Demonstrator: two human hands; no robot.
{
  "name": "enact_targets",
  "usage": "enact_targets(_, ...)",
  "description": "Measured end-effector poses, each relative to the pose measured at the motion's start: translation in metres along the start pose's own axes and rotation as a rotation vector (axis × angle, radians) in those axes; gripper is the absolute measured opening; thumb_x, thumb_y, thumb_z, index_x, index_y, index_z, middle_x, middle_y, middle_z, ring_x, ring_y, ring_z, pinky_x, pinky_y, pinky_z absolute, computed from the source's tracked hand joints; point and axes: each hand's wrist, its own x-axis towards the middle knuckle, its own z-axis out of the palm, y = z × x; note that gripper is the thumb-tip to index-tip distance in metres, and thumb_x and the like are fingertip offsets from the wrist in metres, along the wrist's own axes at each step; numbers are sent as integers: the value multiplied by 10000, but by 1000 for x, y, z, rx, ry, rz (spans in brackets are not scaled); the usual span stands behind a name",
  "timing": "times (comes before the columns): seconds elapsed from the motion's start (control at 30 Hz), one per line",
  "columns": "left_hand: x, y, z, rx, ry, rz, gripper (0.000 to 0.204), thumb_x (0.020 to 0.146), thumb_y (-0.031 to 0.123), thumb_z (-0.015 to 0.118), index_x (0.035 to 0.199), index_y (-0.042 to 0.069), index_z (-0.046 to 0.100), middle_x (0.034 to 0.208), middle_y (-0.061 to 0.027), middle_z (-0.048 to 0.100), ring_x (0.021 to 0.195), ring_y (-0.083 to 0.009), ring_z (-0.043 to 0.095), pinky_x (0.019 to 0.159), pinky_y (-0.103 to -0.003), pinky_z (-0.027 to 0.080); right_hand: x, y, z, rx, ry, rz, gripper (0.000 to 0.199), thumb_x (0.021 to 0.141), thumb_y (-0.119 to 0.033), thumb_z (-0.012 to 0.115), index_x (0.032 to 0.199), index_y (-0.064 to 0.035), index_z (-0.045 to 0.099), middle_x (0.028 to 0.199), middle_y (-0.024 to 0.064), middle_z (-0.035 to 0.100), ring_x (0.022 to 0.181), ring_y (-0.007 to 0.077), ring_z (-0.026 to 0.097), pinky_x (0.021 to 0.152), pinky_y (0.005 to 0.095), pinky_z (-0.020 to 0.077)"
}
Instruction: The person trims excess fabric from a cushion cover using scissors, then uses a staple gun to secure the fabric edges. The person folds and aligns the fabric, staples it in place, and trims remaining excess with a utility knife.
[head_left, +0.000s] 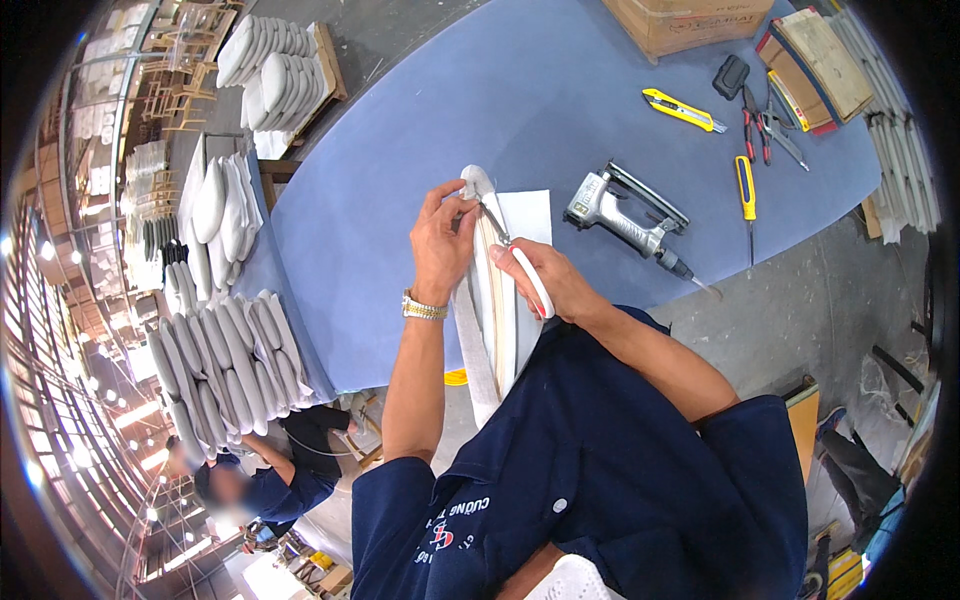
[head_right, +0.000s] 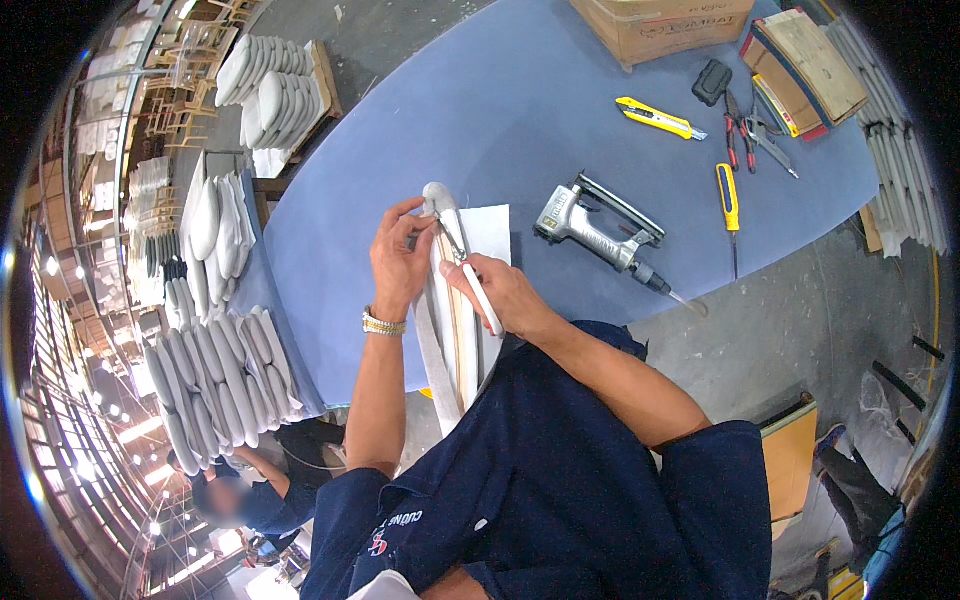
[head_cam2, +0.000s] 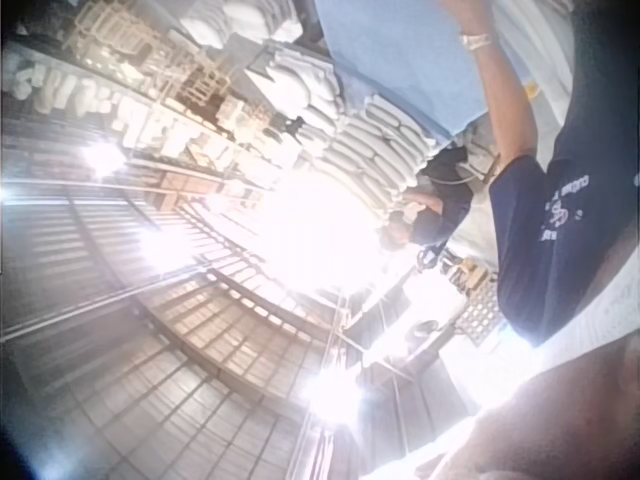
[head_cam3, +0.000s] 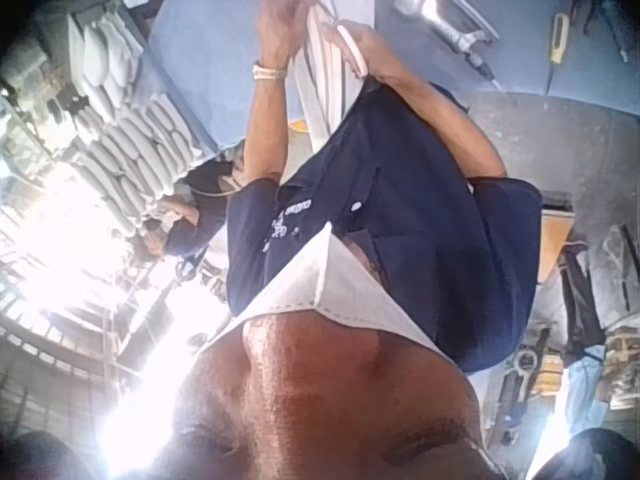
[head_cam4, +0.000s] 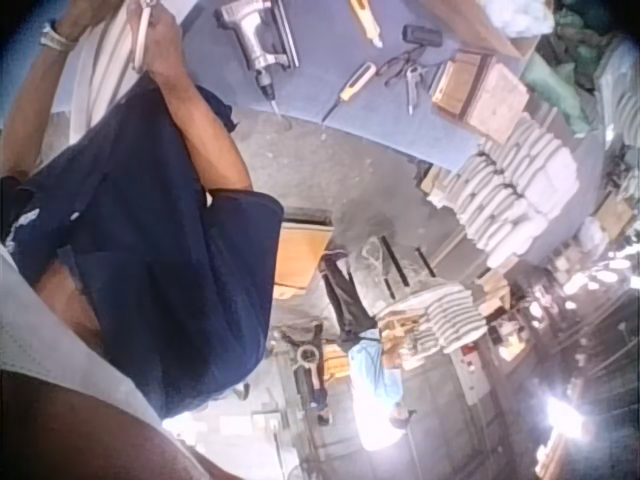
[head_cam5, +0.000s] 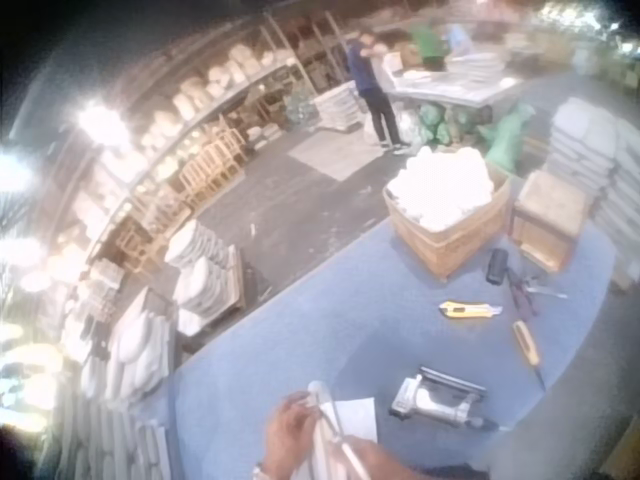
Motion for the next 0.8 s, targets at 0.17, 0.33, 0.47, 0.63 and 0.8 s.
enact_targets(0.17, 1, -4, 2, -49, 13, -4, 45, 894, 29, 731, 931, 12, 712, 1222, -92, 714, 788, -196, 720, 665, -313, 589, 0, 1, -2, -44, 23, -33, 622, 992, -602, 607, 977, 16, 677, 566, 51, 562, 425, 130, 532, 421, 304, 411)
enact_targets(0.33, 4, -6, -5, -22, 9, 25, 39, 895, 25, 729, 916, 12, 698, 1211, -83, 724, 769, -179, 700, 638, -305, 558, 2, 6, -4, 121, -69, -30, 630, 983, -633, 601, 911, -9, 652, 543, 2, 501, 411, 104, 520, 372, 274, 406)
enact_targets(0.47, 3, -7, -8, -15, -18, 25, 33, 896, 16, 719, 917, 14, 693, 1219, -74, 721, 757, -179, 693, 635, -314, 552, 1, -1, -2, 194, -95, -8, 625, 991, -638, 583, 888, -23, 626, 555, -9, 478, 400, 92, 507, 350, 259, 412)
enact_targets(0.63, 2, 1, -10, -21, -58, 46, 28, 897, 2, 701, 920, 15, 689, 1258, -75, 700, 749, -191, 693, 635, -323, 551, -2, -10, -6, 185, -112, 5, 611, 1004, -613, 580, 889, -14, 630, 553, -9, 482, 387, 90, 491, 349, 259, 406)
enact_targets(0.8, 4, 3, -10, 13, -94, -4, 37, 908, 25, 698, 909, -9, 682, 1247, -109, 704, 814, -204, 694, 666, -323, 557, -1, -6, -2, 158, -60, -27, 578, 1006, -573, 606, 873, -12, 642, 527, -23, 476, 380, 84, 475, 346, 255, 384)
